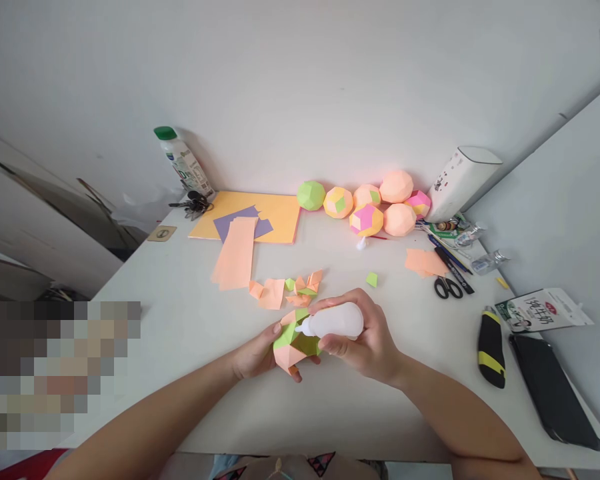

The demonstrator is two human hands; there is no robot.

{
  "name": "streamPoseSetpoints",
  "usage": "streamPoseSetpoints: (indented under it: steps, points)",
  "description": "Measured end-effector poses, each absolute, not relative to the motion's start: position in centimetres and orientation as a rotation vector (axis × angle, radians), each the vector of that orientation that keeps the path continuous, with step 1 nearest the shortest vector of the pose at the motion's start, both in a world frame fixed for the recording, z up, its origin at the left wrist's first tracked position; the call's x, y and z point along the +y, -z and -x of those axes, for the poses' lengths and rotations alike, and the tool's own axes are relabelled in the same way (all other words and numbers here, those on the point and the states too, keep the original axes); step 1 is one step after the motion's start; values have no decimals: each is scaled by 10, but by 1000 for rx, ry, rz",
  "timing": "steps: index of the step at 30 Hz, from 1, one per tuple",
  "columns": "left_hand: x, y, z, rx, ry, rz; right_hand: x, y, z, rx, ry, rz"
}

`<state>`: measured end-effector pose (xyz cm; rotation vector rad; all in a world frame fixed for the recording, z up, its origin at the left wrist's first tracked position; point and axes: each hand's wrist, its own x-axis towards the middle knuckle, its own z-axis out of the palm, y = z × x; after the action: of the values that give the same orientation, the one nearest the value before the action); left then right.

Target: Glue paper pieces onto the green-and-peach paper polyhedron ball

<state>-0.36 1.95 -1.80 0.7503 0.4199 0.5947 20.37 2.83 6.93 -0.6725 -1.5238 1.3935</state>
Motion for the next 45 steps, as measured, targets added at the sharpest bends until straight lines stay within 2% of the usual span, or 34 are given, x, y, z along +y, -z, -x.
streamPoseSetpoints:
  steps: [14, 45]
  points:
    - [19, 19, 4, 412, -595, -748, 30, -69, -206, -1521, -1383, 802]
    - [19, 17, 3, 453, -589, -733, 31, -67, -206, -1519, -1400, 757]
